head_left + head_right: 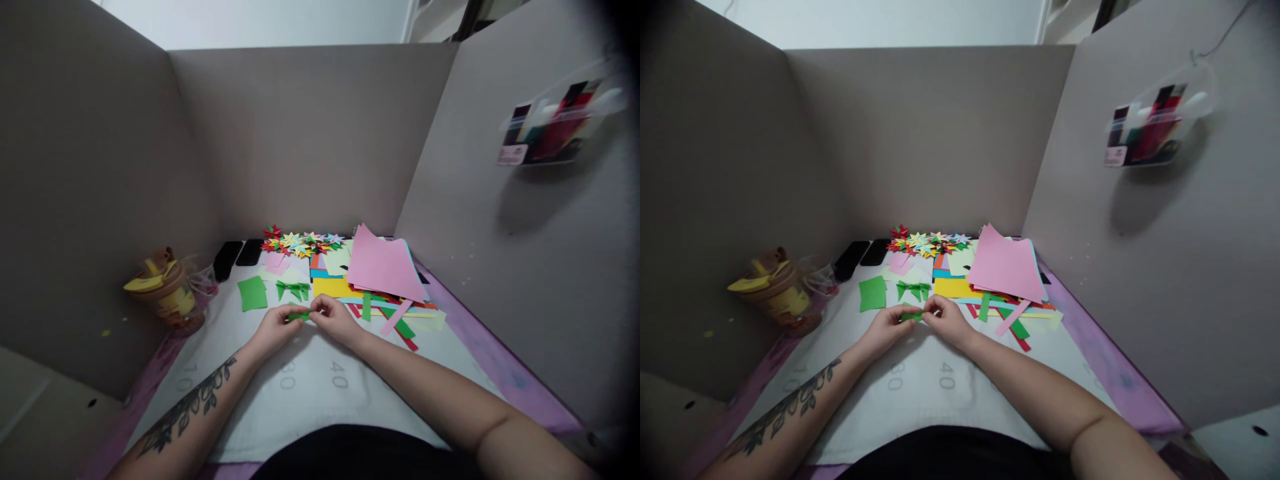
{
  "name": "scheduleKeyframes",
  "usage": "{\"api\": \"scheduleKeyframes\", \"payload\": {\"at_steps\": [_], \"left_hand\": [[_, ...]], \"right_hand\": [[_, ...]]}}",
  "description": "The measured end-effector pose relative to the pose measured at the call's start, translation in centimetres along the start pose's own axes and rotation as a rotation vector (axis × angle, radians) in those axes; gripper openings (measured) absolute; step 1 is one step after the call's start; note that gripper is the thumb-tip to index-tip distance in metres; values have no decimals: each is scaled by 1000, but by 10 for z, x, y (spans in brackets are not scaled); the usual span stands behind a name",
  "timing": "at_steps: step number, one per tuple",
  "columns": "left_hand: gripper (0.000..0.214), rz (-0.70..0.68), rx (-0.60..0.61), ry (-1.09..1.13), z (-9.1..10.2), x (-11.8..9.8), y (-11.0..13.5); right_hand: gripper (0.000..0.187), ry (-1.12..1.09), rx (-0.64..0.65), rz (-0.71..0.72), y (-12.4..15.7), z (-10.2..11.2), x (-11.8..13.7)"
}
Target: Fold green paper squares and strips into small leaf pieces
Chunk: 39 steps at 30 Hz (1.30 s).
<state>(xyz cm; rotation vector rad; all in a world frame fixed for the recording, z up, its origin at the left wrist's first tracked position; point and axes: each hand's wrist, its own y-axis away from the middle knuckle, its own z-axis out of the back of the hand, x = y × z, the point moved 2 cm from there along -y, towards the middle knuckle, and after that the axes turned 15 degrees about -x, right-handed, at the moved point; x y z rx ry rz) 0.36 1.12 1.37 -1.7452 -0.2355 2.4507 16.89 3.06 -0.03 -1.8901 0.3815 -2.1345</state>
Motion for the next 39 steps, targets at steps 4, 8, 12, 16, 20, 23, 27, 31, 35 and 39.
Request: {"api": "scheduleKeyframes", "payload": {"at_steps": [4, 8, 12, 16, 20, 23, 27, 31, 35, 39], "left_hand": [[31, 21, -19, -12, -1, 2, 0], [31, 55, -34, 1, 1, -2, 0], [32, 80, -22, 16, 1, -3, 1], [32, 64, -11, 18, -1, -1, 1], [31, 34, -7, 14, -2, 1, 1], [33, 36, 11, 2, -3, 2, 2], [35, 77, 36, 28, -4, 3, 2], [36, 170, 38, 135, -5, 3, 3], [37, 296, 39, 345, -5, 3, 3], [39, 412, 38, 498, -5, 4, 4]], "right_hand": [[16, -118, 68, -71, 0, 2, 0], [19, -178, 104, -141, 1, 2, 3], [18, -225, 97, -151, 1, 0, 5], [15, -206, 77, -143, 2, 0, 4], [13, -143, 64, -95, 2, 0, 2], [11, -50, 69, -53, 3, 0, 2], [7, 128, 55, 80, 6, 0, 4], [5, 257, 42, 291, 8, 1, 7], [8, 212, 77, 388, 7, 2, 9], [10, 115, 92, 376, 4, 2, 10]]}}
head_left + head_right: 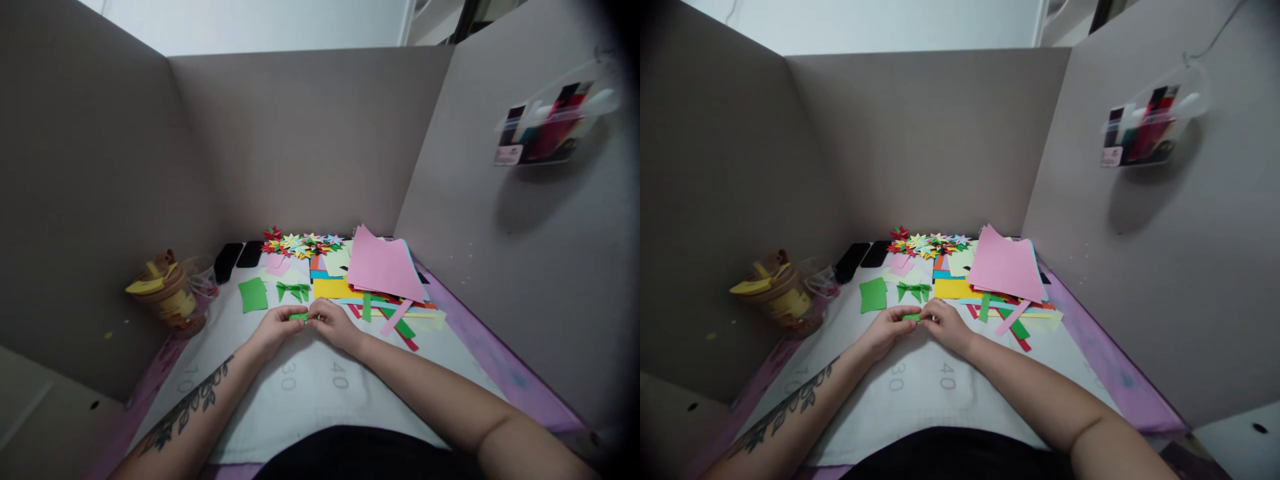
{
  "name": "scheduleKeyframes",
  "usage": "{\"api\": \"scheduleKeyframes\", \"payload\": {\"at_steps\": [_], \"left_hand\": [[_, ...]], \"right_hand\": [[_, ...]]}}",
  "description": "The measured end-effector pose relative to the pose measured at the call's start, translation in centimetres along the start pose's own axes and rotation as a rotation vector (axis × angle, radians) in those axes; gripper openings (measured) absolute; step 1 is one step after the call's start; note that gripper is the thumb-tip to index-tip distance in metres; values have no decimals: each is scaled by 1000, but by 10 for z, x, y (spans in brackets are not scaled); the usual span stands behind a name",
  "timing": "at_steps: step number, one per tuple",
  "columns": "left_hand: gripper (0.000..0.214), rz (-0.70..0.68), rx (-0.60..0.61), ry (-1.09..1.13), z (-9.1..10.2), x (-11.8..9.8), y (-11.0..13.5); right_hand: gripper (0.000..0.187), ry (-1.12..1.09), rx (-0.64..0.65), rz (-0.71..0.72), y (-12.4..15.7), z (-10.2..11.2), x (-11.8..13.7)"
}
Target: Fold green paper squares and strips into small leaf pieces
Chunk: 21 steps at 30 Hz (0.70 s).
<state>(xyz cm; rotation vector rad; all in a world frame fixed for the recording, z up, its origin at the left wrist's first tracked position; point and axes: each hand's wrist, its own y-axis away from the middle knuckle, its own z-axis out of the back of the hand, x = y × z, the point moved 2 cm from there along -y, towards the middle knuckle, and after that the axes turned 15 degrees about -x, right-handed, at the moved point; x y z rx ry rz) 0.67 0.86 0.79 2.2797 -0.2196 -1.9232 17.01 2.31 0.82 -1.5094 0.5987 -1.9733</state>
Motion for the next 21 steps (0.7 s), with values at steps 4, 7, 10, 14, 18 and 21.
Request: {"api": "scheduleKeyframes", "payload": {"at_steps": [4, 7, 10, 14, 18, 21], "left_hand": [[42, 27, -11, 25, -1, -1, 0], [44, 0, -42, -14, -1, -1, 1], [42, -72, -71, -72, -1, -1, 1], [37, -181, -106, -158, -3, -1, 0], [29, -319, -165, -233, -5, 1, -2], [22, -392, -220, -280, -6, 2, -3]], "right_hand": [[6, -70, -20, -104, -2, 0, -1], [6, -118, -51, -240, 0, -3, -4], [3, -172, -86, -373, 2, -7, -8], [4, -190, -103, -414, 5, -11, -14], [5, -207, -125, -435, 6, -13, -15], [11, -259, -170, -438, 6, -15, -12]]}}
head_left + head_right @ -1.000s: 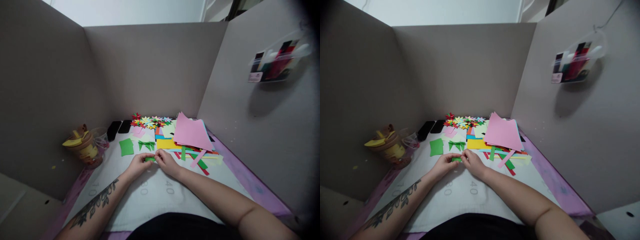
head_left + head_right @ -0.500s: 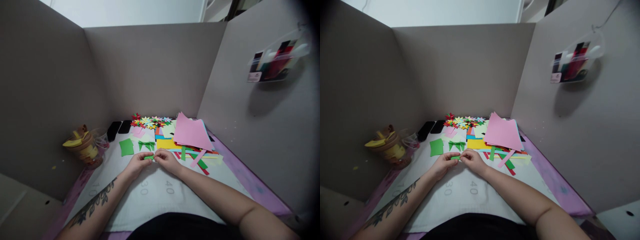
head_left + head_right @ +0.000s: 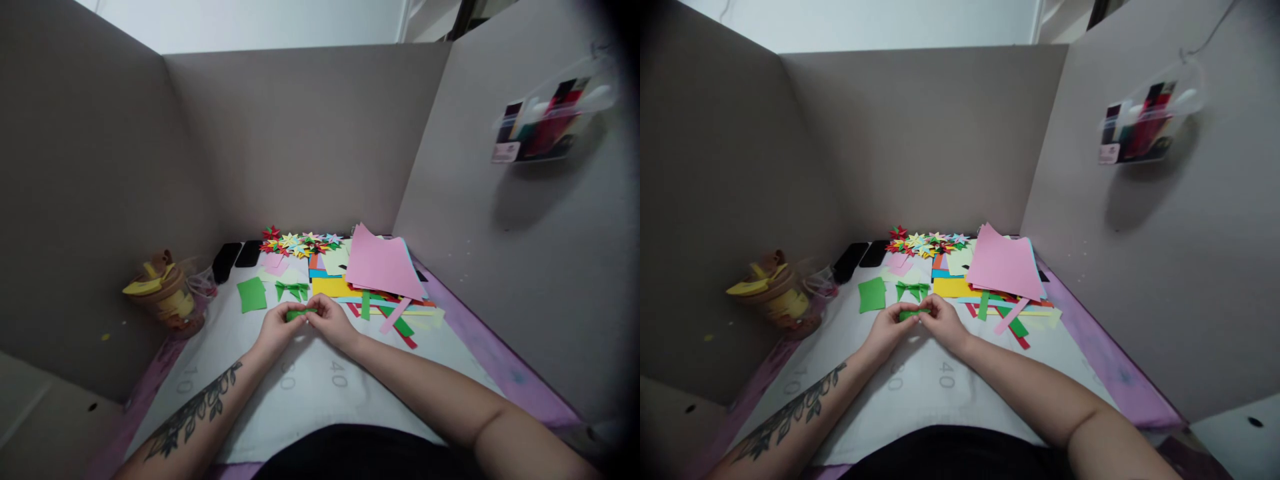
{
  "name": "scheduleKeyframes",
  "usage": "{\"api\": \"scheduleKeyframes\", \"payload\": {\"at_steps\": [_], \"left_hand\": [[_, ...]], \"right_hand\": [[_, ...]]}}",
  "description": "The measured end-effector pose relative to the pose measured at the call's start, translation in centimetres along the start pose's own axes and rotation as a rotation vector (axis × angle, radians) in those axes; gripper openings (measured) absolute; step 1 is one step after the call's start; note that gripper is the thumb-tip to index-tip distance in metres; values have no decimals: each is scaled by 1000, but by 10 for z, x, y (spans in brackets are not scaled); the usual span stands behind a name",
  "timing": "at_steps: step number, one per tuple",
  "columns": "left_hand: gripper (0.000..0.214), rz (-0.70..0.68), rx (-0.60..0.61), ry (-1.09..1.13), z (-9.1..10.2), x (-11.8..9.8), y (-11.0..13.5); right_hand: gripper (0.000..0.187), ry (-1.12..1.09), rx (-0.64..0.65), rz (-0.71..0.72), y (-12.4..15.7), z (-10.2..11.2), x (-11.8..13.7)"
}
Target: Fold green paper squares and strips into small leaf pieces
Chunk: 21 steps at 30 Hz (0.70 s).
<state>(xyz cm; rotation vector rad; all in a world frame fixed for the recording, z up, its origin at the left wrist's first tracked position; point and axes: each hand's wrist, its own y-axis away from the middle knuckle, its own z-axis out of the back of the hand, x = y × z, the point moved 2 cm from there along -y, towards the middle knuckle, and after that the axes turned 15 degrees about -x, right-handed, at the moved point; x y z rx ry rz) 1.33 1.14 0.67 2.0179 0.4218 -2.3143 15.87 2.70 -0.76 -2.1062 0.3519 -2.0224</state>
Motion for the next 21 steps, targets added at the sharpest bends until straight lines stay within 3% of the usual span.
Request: {"api": "scheduleKeyframes", "payload": {"at_steps": [5, 16, 21], "left_hand": [[23, 29, -47, -16, 2, -1, -1], [27, 103, -49, 9, 5, -7, 1], [26, 95, -87, -19, 7, -5, -1]], "right_hand": [[23, -82, -22, -52, 2, -2, 4], [24, -19, 54, -124, 2, 5, 10], [24, -5, -20, -129, -3, 13, 5]]}}
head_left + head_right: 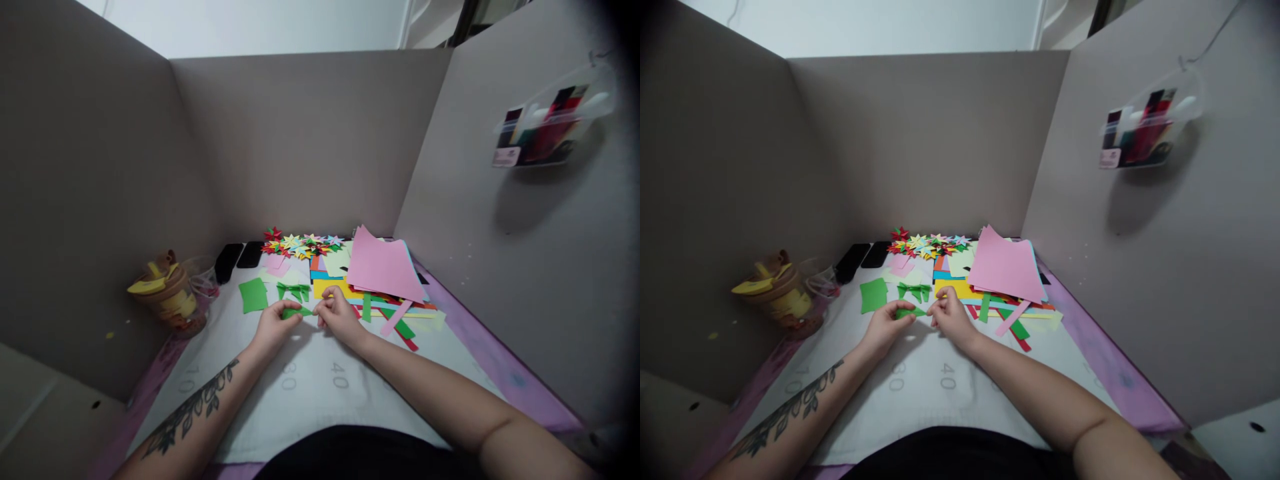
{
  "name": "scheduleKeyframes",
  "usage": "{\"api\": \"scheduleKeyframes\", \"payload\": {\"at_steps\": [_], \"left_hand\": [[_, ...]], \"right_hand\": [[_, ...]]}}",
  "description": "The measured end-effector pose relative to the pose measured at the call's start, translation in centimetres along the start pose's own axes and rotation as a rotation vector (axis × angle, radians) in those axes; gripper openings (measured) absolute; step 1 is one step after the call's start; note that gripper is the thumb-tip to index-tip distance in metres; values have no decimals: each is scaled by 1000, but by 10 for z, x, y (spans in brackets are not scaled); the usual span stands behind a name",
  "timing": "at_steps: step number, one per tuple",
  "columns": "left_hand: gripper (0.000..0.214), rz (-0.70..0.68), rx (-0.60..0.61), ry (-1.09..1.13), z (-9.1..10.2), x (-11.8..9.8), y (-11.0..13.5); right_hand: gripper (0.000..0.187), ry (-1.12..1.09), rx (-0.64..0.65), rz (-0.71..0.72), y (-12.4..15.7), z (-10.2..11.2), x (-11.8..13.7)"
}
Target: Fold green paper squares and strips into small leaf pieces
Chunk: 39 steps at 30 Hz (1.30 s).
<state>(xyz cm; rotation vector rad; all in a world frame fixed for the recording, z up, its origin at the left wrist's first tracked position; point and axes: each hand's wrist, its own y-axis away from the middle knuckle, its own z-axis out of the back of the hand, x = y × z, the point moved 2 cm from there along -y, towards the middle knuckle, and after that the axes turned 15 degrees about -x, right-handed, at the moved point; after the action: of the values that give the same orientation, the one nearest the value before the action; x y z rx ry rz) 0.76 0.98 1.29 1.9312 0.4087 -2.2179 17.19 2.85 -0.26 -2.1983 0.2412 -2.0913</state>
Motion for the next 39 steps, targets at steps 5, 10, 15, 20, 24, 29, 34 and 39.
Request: {"api": "scheduleKeyframes", "payload": {"at_steps": [5, 10, 15, 20, 24, 29, 34, 39], "left_hand": [[20, -75, 34, -23, -2, -2, 1], [21, -58, 54, 36, -3, -2, 1], [33, 77, 23, 127, 4, 3, -8], [40, 60, -32, 111, 12, 5, -17], [49, -19, -62, 181, 8, 0, -14], [58, -2, 134, 27, -3, 1, -1], [48, -20, 99, -39, 0, -2, -2], [43, -31, 42, -79, 5, -9, -5]], "right_hand": [[9, 166, 114, 80, 1, -5, 2], [19, 164, 133, 30, 3, -9, 3], [23, 121, 73, -44, -1, -2, 0], [20, 125, 7, -54, -5, 5, -1], [19, 205, 27, 67, -5, 5, 2], [14, 312, 116, 137, 1, -4, 4], [12, 255, 113, 107, 2, -4, 6], [11, 130, 66, 44, -5, 3, 4]]}}
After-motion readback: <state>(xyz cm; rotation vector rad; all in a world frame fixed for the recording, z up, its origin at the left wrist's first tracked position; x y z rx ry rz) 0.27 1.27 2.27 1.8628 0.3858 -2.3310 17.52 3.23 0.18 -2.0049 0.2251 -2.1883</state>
